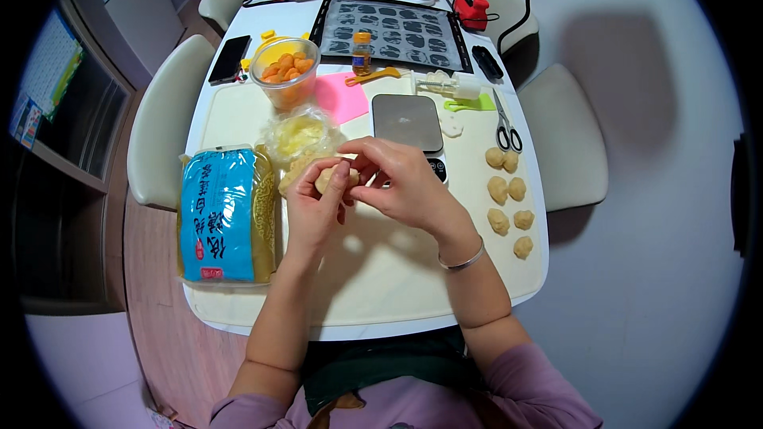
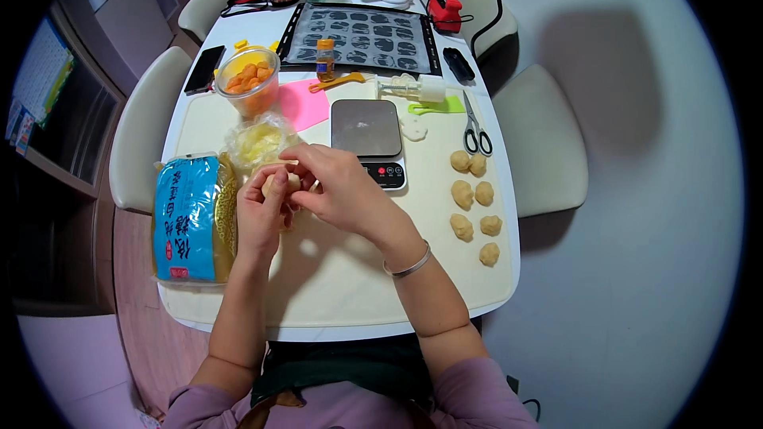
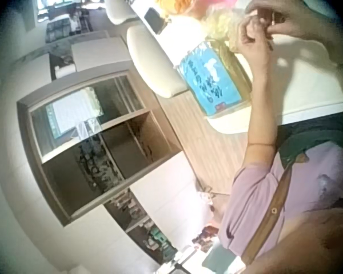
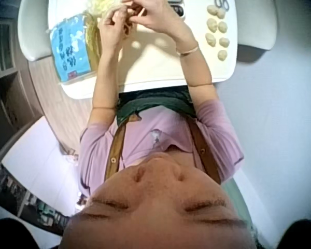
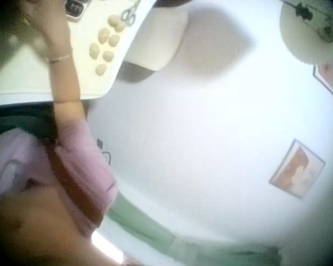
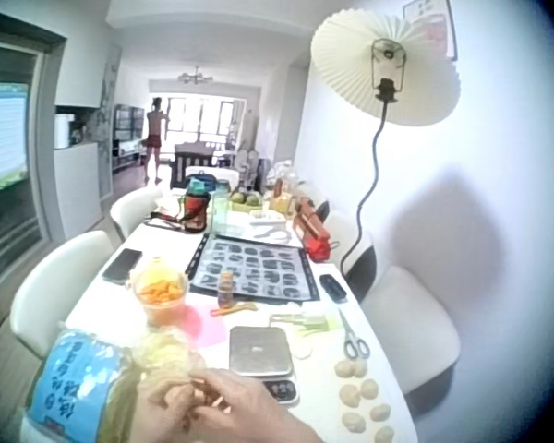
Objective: The person prepares small dough portions by pulling pieces from a larger mass, rolling them into balls, and weighing them on a digital scale before placing them on the table.
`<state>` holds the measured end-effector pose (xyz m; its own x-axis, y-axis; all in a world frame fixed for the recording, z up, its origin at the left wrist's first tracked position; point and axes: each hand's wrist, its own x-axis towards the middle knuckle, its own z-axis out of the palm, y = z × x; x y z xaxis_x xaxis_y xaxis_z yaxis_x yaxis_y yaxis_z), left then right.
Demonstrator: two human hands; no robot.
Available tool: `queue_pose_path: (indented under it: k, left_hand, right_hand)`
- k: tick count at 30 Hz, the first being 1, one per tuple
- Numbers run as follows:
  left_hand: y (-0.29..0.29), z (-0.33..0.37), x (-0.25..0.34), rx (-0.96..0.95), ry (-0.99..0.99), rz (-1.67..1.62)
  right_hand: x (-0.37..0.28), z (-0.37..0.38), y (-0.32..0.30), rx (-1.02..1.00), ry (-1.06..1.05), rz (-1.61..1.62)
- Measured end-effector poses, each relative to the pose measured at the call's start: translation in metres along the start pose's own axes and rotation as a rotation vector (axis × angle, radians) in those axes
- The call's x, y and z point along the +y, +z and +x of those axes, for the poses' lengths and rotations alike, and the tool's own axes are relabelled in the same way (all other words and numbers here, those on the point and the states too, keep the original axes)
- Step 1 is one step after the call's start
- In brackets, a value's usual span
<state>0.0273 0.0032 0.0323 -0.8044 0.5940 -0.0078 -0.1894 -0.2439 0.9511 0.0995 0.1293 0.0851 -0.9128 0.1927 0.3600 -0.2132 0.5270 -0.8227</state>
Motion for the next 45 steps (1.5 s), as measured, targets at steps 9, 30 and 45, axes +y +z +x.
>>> queue_pose_path:
  k: [9,30,45]
  left_hand:
    - [-0.007,0.001,-0.001,0.064,0.048,-0.221]
    - [-0.038,0.015,0.006,0.036,-0.008,-0.966]
    - [-0.034,0.008,-0.011,-0.195,-0.097,-0.841]
  right_hand:
    - [0.009,0.0,0.024,0.126,-0.058,-0.005]
    - [0.04,0.0,0.047,0.254,0.037,-0.027]
    - [-0.012,-0.011,-0.03,0.072,0.084,-0.135]
